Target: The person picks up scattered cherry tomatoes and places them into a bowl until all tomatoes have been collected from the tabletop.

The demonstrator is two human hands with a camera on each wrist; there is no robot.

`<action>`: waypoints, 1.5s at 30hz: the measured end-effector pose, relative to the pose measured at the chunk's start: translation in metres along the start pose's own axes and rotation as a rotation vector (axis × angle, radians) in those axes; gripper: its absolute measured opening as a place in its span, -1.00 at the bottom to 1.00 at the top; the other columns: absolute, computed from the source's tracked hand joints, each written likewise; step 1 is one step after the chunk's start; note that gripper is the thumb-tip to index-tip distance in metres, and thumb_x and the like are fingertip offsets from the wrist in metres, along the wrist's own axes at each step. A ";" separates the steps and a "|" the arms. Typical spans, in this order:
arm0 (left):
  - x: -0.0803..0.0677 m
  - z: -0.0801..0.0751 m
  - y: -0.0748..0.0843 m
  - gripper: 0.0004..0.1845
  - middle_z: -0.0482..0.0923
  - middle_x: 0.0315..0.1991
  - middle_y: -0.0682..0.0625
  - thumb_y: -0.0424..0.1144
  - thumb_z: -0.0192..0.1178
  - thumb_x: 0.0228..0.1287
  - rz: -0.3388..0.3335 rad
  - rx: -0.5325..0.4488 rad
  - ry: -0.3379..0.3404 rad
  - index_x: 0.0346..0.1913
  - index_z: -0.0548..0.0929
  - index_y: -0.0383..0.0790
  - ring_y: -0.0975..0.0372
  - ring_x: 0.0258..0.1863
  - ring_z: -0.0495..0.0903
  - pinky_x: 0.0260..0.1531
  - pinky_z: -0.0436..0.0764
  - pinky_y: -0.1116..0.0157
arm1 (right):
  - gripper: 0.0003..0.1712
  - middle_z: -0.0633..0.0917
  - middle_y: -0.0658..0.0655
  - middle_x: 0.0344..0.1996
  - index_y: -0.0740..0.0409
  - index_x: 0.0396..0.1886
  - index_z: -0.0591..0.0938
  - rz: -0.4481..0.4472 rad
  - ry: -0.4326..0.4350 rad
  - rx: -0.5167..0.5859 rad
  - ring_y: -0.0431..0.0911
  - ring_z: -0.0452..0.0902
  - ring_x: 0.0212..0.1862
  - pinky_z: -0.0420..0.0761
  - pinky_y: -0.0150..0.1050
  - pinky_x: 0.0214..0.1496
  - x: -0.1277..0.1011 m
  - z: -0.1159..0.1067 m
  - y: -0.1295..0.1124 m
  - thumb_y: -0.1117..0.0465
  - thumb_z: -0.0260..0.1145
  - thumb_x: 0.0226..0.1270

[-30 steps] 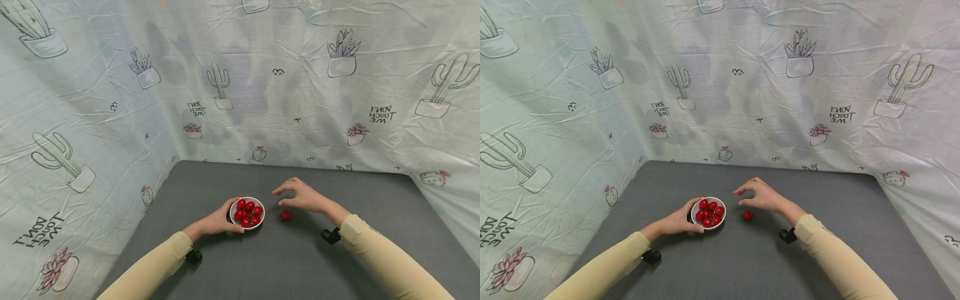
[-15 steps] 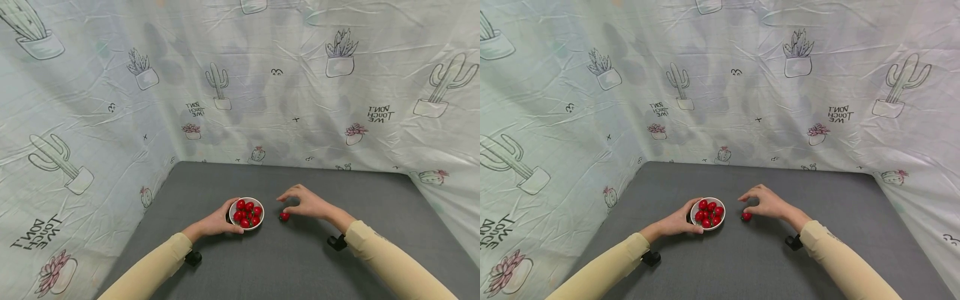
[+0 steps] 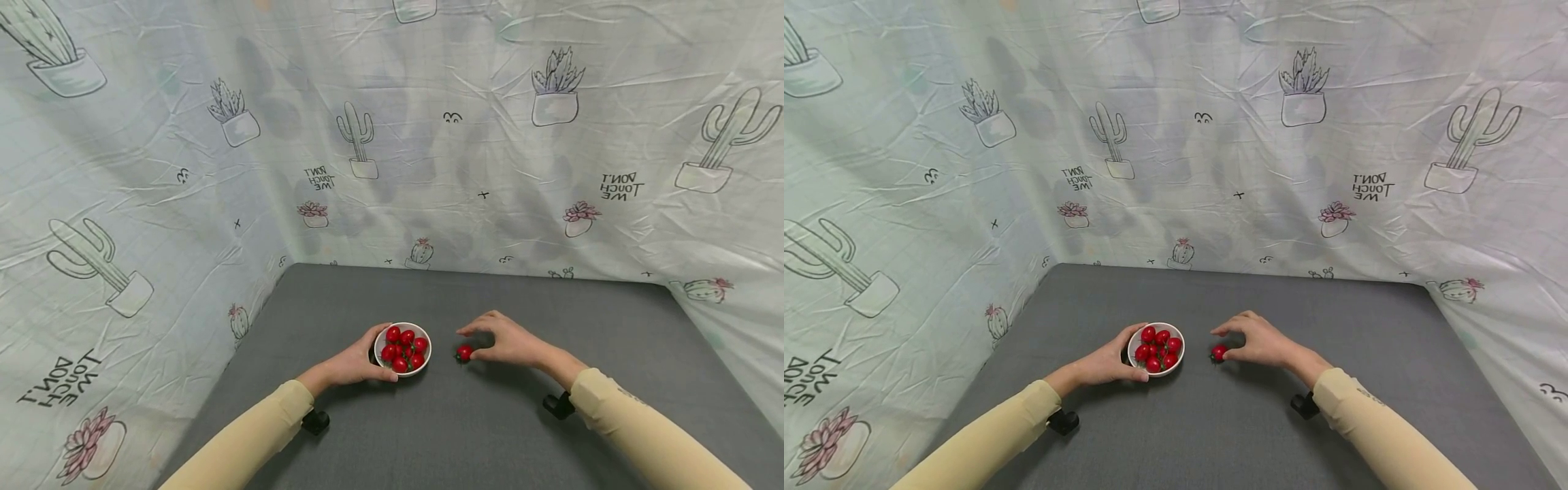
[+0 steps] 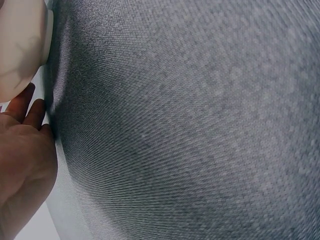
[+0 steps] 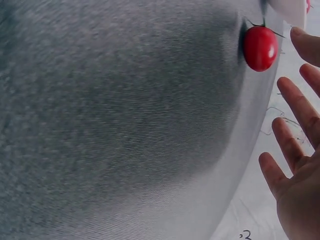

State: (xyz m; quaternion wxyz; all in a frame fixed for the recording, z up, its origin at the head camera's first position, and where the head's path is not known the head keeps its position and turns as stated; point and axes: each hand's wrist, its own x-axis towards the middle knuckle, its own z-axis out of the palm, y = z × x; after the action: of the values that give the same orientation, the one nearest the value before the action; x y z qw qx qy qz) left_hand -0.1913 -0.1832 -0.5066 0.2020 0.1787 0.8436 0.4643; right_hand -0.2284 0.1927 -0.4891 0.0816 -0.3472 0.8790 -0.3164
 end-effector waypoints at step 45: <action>0.002 0.000 -0.004 0.15 0.16 0.52 0.00 0.05 0.60 0.05 0.030 -0.017 0.009 0.59 0.08 0.00 0.16 0.48 0.19 0.41 0.20 0.02 | -0.57 0.65 -0.15 0.12 -0.13 0.20 0.70 0.014 -0.054 -0.004 0.03 0.39 0.25 0.44 0.16 0.22 0.004 0.012 0.014 0.07 0.49 0.35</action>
State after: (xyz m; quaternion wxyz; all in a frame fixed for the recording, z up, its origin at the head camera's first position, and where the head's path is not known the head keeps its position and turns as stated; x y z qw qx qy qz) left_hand -0.1933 -0.1837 -0.5103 0.1928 0.1878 0.8377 0.4752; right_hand -0.2344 0.1917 -0.5068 0.1067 -0.3494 0.8796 -0.3048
